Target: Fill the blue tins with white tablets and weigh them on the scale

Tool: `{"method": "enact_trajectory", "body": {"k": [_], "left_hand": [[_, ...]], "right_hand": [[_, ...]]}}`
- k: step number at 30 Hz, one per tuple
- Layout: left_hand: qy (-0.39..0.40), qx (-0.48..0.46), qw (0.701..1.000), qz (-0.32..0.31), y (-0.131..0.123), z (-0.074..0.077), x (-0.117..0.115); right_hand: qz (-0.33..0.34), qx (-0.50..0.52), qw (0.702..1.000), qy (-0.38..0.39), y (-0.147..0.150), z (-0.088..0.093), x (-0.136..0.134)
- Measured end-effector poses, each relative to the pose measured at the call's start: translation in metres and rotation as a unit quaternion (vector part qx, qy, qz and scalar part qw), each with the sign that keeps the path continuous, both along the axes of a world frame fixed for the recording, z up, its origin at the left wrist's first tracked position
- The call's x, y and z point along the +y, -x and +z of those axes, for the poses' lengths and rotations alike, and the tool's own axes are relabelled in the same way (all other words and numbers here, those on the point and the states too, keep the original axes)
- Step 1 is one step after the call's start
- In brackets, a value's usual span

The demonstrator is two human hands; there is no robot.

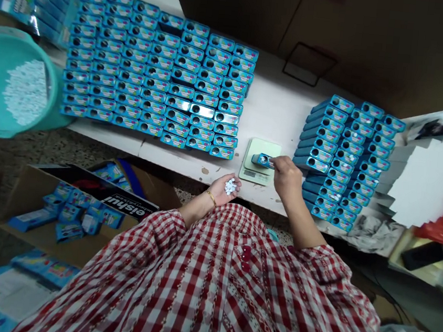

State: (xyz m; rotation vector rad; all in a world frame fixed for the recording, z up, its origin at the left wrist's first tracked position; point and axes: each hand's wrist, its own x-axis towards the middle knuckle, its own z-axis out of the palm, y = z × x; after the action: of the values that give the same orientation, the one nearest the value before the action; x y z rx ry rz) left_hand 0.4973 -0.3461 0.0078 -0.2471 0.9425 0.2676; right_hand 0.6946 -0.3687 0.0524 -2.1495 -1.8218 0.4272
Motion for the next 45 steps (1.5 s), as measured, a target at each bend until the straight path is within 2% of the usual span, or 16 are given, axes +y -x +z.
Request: {"method": "enact_trajectory", "body": {"k": [6,11,16,21,26,29,31,34,37,39,41,42,43,45], "left_hand": [[0.000,-0.011,0.999,0.051,0.017,-0.003,0.007],[0.006,0.006,0.998,0.061,0.028,-0.003,0.011],[0.014,0.019,0.998,0.053,0.030,-0.002,0.008],[0.009,0.024,0.998,0.050,0.032,-0.006,0.006],[0.008,0.042,0.997,0.070,0.041,-0.004,0.008],[0.008,0.061,0.993,0.100,0.051,0.002,0.011],[0.009,0.079,0.988,0.132,0.061,0.005,0.011],[0.007,0.107,0.979,0.173,0.077,0.007,0.007],[0.007,0.138,0.971,0.195,0.091,0.005,-0.001],[0.015,0.155,0.967,0.202,0.096,0.004,-0.005],[0.018,0.168,0.967,0.193,0.098,0.003,-0.005],[0.016,0.172,0.968,0.183,0.097,0.003,-0.003],[0.010,0.173,0.970,0.172,0.096,0.004,-0.001],[0.001,0.165,0.975,0.151,0.090,0.004,0.007]], "right_hand": [[-0.109,0.038,0.989,-0.094,-0.026,0.002,-0.033],[-0.163,0.085,0.980,-0.080,-0.033,-0.014,-0.056],[-0.150,0.145,0.977,-0.051,-0.029,-0.032,-0.059],[-0.101,0.103,0.989,-0.022,-0.023,-0.043,-0.045],[-0.002,0.054,0.999,0.000,-0.024,-0.043,-0.011],[0.014,0.036,0.999,-0.021,-0.038,-0.041,0.031],[-0.005,0.020,0.999,-0.041,-0.051,-0.042,0.072],[-0.060,0.014,0.996,-0.058,-0.069,-0.054,0.149],[-0.115,0.059,0.990,-0.062,-0.073,-0.073,0.222],[-0.126,0.101,0.984,-0.069,-0.069,-0.084,0.255],[-0.103,0.133,0.983,-0.079,-0.066,-0.087,0.267],[-0.085,0.141,0.983,-0.086,-0.067,-0.085,0.263],[-0.067,0.142,0.983,-0.097,-0.070,-0.082,0.252],[-0.056,0.116,0.984,-0.124,-0.084,-0.068,0.210]]}}
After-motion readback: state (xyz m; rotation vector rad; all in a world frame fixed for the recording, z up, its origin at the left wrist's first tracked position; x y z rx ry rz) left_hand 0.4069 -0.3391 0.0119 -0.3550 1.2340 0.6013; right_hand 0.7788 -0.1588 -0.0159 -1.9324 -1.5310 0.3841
